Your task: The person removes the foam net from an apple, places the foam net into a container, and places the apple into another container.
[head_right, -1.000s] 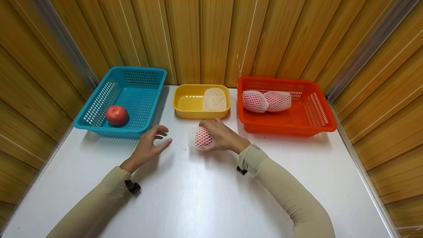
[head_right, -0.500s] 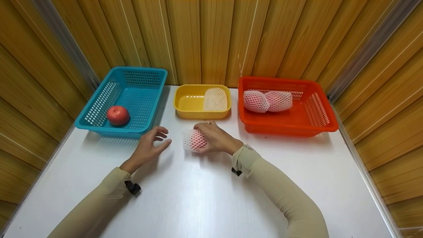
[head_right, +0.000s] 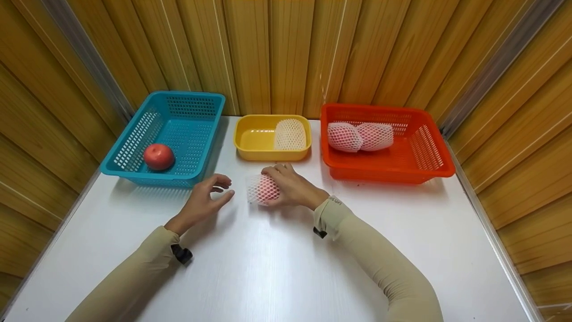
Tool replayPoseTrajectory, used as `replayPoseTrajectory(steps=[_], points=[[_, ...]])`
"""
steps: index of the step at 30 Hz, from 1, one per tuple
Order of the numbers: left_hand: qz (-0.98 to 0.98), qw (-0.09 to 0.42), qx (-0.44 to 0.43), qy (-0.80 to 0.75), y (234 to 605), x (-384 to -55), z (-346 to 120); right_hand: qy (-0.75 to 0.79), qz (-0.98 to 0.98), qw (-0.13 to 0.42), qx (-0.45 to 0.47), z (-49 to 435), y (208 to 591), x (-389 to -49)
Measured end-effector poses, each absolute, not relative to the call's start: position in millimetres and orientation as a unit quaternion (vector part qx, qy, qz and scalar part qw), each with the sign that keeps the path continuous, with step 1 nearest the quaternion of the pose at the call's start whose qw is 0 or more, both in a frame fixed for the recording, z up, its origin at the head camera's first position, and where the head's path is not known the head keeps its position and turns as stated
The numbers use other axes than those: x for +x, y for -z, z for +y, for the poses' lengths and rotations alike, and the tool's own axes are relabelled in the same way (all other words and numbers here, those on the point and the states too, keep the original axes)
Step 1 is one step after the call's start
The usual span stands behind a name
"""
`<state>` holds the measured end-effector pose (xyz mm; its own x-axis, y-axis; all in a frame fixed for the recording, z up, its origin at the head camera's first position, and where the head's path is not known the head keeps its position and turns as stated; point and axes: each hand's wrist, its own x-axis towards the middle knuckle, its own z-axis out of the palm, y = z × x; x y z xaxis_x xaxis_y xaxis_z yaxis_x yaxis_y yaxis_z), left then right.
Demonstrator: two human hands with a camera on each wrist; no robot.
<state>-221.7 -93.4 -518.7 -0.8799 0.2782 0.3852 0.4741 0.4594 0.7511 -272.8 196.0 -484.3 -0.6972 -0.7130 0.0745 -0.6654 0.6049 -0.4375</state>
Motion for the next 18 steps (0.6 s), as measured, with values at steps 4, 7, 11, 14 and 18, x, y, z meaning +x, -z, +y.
replayPoseTrajectory(steps=[4,7,11,14,18], points=[[-0.848,0.091,-0.231,0.467,518.1,-222.2,-88.8,0.222,0.895,0.053,-0.382,196.4,484.7,-271.5],[-0.848,0.079,-0.234,0.469,518.5,-222.3,-85.9,0.224,0.895,0.050,-0.383,196.6,486.0,-271.4],[-0.852,0.070,-0.234,0.463,518.8,-221.5,-82.3,0.223,0.894,0.044,-0.386,198.2,488.1,-271.1],[-0.856,0.069,-0.236,0.455,518.7,-221.4,-79.3,0.222,0.893,0.036,-0.391,199.7,489.6,-270.5],[-0.854,0.077,-0.253,0.449,519.2,-222.6,-75.4,0.226,0.891,0.032,-0.391,201.3,489.3,-268.4]])
